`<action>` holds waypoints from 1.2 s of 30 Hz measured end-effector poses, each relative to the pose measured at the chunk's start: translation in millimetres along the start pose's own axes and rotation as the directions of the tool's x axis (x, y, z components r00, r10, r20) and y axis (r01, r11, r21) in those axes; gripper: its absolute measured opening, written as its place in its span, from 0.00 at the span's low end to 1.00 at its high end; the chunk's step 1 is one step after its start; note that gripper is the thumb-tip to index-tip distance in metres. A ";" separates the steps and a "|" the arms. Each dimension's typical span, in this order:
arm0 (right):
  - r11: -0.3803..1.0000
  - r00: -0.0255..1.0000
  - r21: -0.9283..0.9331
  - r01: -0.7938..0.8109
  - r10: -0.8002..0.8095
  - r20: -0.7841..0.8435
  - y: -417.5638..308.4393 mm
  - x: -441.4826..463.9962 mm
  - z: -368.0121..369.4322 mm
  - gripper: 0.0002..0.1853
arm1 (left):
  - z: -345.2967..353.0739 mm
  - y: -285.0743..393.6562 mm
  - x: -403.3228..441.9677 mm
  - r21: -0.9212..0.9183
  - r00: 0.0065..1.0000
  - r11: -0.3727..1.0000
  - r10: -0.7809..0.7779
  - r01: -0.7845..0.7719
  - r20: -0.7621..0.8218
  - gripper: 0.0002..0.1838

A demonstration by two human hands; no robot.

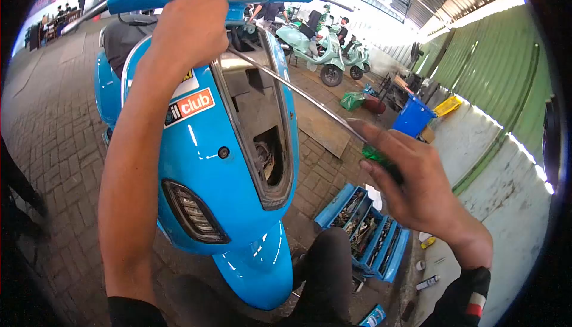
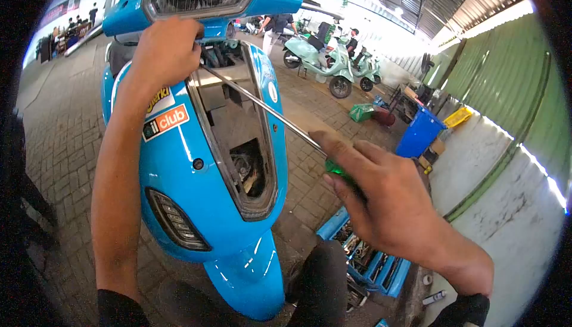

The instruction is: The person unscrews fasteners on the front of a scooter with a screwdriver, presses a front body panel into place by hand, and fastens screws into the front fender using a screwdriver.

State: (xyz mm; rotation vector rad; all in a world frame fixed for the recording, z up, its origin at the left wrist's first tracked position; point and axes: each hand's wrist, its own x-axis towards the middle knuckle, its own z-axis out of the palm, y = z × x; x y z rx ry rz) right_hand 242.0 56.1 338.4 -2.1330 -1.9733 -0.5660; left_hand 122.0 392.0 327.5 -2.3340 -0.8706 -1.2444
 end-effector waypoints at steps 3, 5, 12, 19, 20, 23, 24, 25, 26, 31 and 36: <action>0.997 0.999 0.075 0.027 -0.024 -0.044 2.7 8.3 -8.4 0.22 | -2.3 5.2 3.6 0.009 1.000 1.000 -0.014 0.014 0.005 0.13; 0.940 0.995 0.333 -0.069 0.041 0.092 11.6 4.6 -6.8 0.21 | 4.0 10.2 6.7 0.035 1.000 0.999 -0.013 0.013 0.001 0.14; 0.935 0.999 0.354 0.027 -0.018 -0.028 23.8 -21.2 15.8 0.21 | -19.6 10.4 -59.2 -0.610 0.893 0.792 -0.271 -0.005 -0.360 0.14; 0.872 0.987 0.482 -0.086 0.139 -0.076 17.4 -139.8 83.0 0.19 | -84.1 22.2 -377.7 -0.799 0.349 -0.422 -0.738 0.429 0.578 0.23; 0.848 0.981 0.502 -0.168 0.195 -0.001 21.5 -168.3 109.2 0.23 | -97.8 29.0 -415.5 -0.801 0.260 -0.418 -0.792 0.429 0.553 0.23; 0.662 0.956 0.734 -0.152 -0.089 0.279 4.5 -195.4 144.7 0.24 | -138.3 62.2 -512.6 -0.727 0.041 -0.588 -0.767 0.353 0.640 0.28; 0.583 0.922 0.807 -0.100 -0.251 0.295 -8.4 -190.9 151.4 0.22 | -149.6 70.7 -536.0 -0.738 0.020 -0.619 -0.762 0.267 0.647 0.30; 0.488 0.876 0.871 -0.057 -0.395 0.279 -26.8 -186.0 156.5 0.21 | -159.5 75.0 -553.0 -0.751 0.025 -0.635 -0.760 0.178 0.649 0.33; 0.472 0.852 0.880 -0.051 -0.439 0.285 -42.2 -183.9 156.9 0.21 | -166.3 79.7 -566.4 -0.767 -0.016 -0.619 -0.780 0.169 0.626 0.33; 0.355 0.693 0.903 -0.243 -0.587 0.418 -80.2 -191.9 163.7 0.19 | -190.4 88.2 -561.2 -0.835 0.074 -0.529 -0.836 0.154 0.543 0.33; 0.411 0.667 0.869 -0.274 -0.570 0.480 -71.8 -191.4 152.6 0.20 | -180.1 84.0 -546.0 -0.833 0.105 -0.526 -0.831 0.174 0.546 0.32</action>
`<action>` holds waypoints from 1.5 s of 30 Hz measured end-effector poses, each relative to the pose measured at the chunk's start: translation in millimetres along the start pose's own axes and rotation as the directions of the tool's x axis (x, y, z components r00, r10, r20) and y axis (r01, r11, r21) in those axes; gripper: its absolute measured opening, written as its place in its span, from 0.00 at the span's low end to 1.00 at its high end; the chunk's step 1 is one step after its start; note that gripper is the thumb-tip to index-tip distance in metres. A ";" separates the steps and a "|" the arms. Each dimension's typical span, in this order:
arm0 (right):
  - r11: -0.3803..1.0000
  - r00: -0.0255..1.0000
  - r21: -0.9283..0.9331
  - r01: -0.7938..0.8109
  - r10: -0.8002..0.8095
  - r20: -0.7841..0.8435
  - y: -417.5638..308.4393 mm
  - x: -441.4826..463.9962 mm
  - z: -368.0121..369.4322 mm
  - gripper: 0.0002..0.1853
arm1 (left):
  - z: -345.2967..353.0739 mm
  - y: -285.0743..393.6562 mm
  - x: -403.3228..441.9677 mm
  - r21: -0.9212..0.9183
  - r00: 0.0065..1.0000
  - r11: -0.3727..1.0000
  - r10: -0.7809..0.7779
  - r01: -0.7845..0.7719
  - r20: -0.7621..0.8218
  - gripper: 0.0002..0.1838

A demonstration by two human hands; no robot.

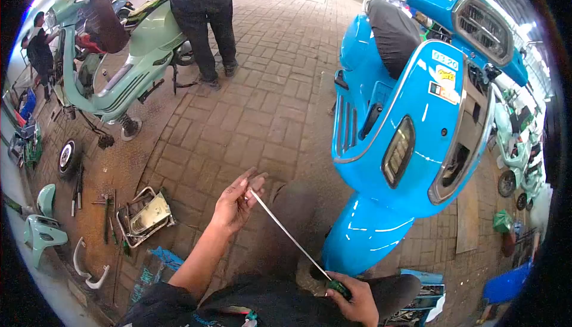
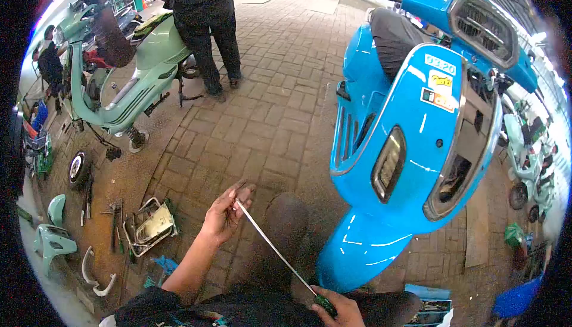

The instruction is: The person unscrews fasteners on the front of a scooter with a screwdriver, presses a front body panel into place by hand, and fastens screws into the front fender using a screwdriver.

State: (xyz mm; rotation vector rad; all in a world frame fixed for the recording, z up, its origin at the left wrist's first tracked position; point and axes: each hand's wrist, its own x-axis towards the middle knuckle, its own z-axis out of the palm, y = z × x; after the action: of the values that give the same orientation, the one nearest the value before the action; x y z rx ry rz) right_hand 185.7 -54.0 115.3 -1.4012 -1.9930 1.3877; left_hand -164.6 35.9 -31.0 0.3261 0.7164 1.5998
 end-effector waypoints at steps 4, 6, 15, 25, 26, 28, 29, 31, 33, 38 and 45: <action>0.998 0.997 -0.063 0.031 -0.035 -0.067 6.4 -13.5 -4.0 0.20 | 20.9 -8.9 3.4 -0.055 0.997 0.997 -0.046 0.049 0.059 0.33; 0.999 0.996 -0.043 0.031 -0.034 -0.082 9.8 -20.7 -4.5 0.20 | 29.4 -13.1 2.7 -0.041 0.996 0.996 -0.074 0.076 0.044 0.34; 0.997 0.982 0.022 0.074 -0.069 -0.176 25.1 -43.5 -6.9 0.19 | 49.5 -23.8 3.0 0.056 0.977 0.988 -0.151 0.144 0.150 0.36; 0.978 0.996 0.203 -0.037 0.051 -0.067 45.0 -55.5 -21.1 0.22 | 71.9 -18.2 -5.3 0.243 0.966 0.966 -0.145 0.091 0.213 0.32; 0.971 0.997 0.231 -0.060 0.071 -0.038 46.0 -56.2 -23.0 0.22 | 72.8 -17.2 -6.2 0.282 0.960 0.956 -0.153 0.083 0.236 0.31; 0.949 0.996 0.307 -0.071 0.083 -0.025 50.3 -58.2 -24.2 0.22 | 79.7 -11.6 -9.2 0.375 0.957 0.924 -0.173 0.075 0.234 0.31; 0.922 0.995 0.377 -0.083 0.095 -0.013 53.1 -59.8 -24.6 0.22 | 82.8 -9.4 -10.4 0.460 0.953 0.885 -0.192 0.067 0.233 0.31; 0.793 0.965 0.551 -0.262 0.228 0.130 67.4 -65.2 -33.2 0.23 | 85.6 -8.4 -12.3 0.473 0.941 0.879 -0.214 0.067 0.263 0.31; 0.605 0.902 0.669 -0.431 0.316 0.294 86.0 -66.2 -32.2 0.23 | 88.3 -7.9 -12.2 0.485 0.926 0.872 -0.235 0.067 0.294 0.31; 0.733 0.928 0.575 -0.363 0.339 0.154 90.5 -59.1 -18.6 0.23 | 106.8 -6.9 -10.8 0.450 0.943 0.891 -0.195 0.055 0.270 0.32; 0.821 0.960 0.539 -0.186 0.269 -0.079 96.7 -59.1 -7.8 0.24 | 129.9 -47.2 2.9 0.077 0.921 0.983 -0.181 0.165 0.345 0.41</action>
State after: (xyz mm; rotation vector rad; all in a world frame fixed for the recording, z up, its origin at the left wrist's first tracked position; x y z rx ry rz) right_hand 269.3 -96.7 51.3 -1.4505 -1.2306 1.7045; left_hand -51.0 72.8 38.6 0.5522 0.4919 1.3124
